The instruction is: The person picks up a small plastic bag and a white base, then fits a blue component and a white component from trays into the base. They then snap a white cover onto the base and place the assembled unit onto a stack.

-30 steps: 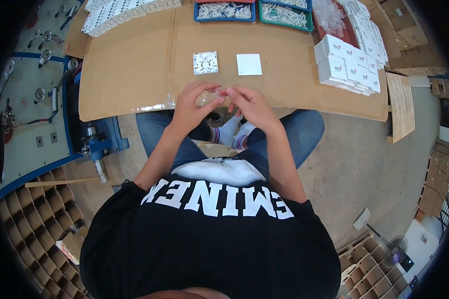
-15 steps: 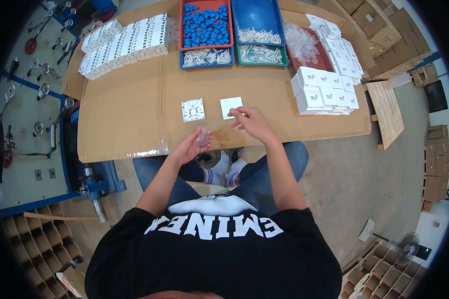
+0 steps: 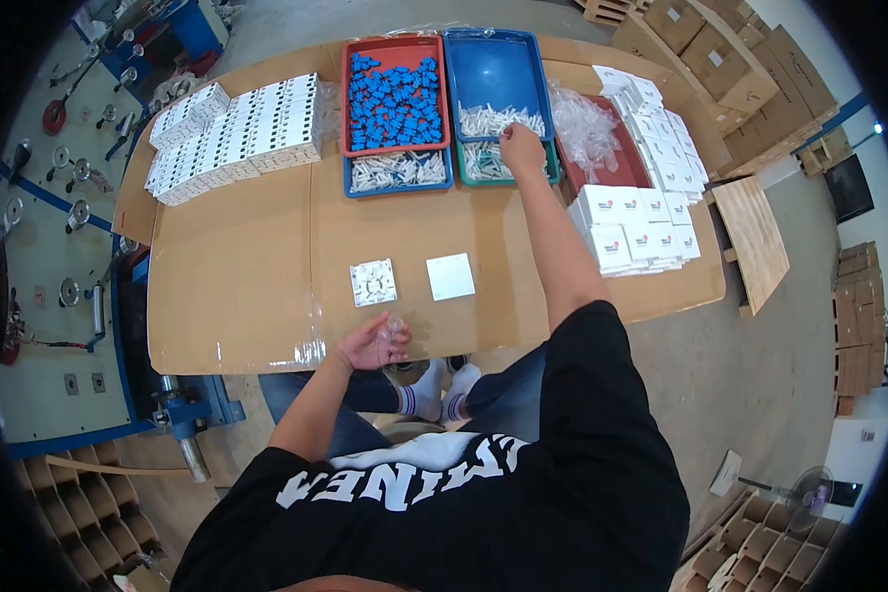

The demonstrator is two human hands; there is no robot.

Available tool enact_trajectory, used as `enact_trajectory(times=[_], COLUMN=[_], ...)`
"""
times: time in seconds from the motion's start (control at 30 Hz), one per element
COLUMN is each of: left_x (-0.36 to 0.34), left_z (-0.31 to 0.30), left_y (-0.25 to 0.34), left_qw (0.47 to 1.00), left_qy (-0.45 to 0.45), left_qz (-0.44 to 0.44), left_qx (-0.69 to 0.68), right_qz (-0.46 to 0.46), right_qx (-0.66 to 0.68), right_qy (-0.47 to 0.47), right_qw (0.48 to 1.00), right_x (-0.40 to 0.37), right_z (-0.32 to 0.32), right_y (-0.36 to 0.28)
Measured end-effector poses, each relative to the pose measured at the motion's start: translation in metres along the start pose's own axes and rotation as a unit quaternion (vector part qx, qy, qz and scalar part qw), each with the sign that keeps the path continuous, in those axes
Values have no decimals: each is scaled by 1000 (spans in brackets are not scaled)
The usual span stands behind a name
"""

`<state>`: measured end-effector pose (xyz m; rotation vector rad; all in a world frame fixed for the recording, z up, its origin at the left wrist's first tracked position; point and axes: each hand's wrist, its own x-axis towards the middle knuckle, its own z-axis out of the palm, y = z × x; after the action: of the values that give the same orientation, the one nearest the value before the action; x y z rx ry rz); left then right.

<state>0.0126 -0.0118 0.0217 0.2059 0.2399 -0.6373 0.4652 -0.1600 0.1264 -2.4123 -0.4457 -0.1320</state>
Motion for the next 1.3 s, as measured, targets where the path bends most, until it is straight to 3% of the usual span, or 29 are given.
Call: enact_trajectory(times=[0.07, 0.27, 0.4, 0.5, 0.57, 0.6, 0.63, 0.7, 0.87, 1.0, 1.07, 1.17, 1.3], left_x=[3, 3, 3, 4, 6, 6, 5, 6, 6, 3, 2, 0, 2], left_z=[-8, -5, -4, -7, -10, -13, -15, -17, -10, -7, -1, 0, -7], left_y=[0, 3, 3, 3, 6, 3, 0, 1, 5, 0, -2, -3, -4], left_qw=[1000, 999, 999, 998, 996, 993, 993, 994, 997, 999, 999, 997, 996], left_qy=[-9, -18, -12, -37, -53, -69, -58, -41, -71, -38, -13, -12, -53], left_qz=[-8, -29, -31, -36, -47, -58, -52, -43, 7, 15, 19, 36, 45], left_qx=[-2, -17, -21, -29, -54, -79, -84, -93, -16, 28, 32, 63, 64], right_qz=[35, 58, 145, 124, 110, 35, 42, 32, 85, 123, 146, 101, -24], right_qx=[-80, -140, -103, -9, 209, 163, 242, 385, 293, 353, 362, 342, 246], right_qy=[21, -13, 3, 42, 68, 111, 35, 20, -158, -269, -305, -323, -340], right_qw=[996, 988, 984, 991, 969, 980, 969, 922, 939, 888, 869, 877, 907], right_x=[17, 42, 50, 54, 58, 64, 31, -19, -195, -296, -314, -320, -314], right_z=[13, 35, 40, 40, 39, 47, 16, 4, -24, -11, -12, -14, -14], right_y=[0, 5, 10, 27, 44, 66, 34, 12, -51, -62, -68, -81, -97])
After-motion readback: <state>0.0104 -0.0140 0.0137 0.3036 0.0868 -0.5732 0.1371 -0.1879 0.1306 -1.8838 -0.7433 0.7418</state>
